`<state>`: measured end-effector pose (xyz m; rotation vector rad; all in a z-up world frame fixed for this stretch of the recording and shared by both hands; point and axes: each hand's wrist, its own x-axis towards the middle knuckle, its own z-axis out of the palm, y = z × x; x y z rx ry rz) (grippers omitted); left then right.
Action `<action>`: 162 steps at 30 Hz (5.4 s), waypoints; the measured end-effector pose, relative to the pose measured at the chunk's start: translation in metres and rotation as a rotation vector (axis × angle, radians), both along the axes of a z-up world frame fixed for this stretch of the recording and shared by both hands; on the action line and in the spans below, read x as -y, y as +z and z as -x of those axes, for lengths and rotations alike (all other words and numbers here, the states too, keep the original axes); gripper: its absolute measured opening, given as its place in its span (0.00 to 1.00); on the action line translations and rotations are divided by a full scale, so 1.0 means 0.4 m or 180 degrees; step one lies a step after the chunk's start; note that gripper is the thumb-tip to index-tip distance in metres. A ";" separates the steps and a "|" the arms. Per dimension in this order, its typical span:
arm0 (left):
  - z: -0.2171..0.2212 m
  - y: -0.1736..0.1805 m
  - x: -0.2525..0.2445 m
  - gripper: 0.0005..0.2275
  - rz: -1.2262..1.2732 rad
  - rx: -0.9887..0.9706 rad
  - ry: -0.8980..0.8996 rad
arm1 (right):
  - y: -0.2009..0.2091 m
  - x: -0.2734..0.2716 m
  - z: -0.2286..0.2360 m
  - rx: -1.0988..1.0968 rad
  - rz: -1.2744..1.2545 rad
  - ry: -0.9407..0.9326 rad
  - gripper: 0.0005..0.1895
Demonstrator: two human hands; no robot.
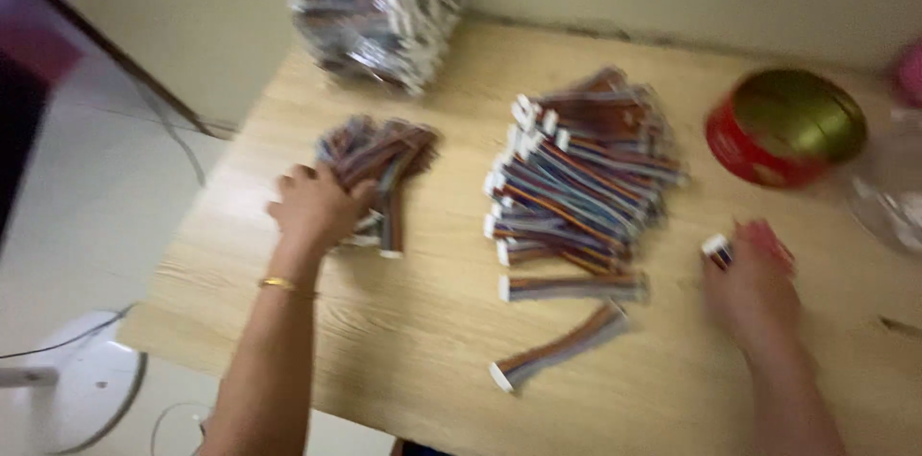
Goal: Organizing and inspecting multi-colored ribbon cables on a workbench.
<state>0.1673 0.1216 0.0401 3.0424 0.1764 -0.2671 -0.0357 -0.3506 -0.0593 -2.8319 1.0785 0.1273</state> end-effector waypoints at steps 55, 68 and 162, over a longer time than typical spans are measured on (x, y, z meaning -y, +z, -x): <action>0.400 -0.111 0.303 0.16 0.1318 0.0650 -0.1493 | 0.182 -0.207 0.193 0.2017 -0.3033 0.0110 0.12; 0.443 -0.093 0.260 0.04 0.3462 -0.0494 -0.0731 | 0.145 -0.191 0.201 0.2155 -0.3377 -0.0276 0.09; 0.578 -0.166 0.344 0.10 0.5507 -0.2260 0.0057 | 0.122 -0.375 0.227 0.1948 -0.4208 0.0423 0.06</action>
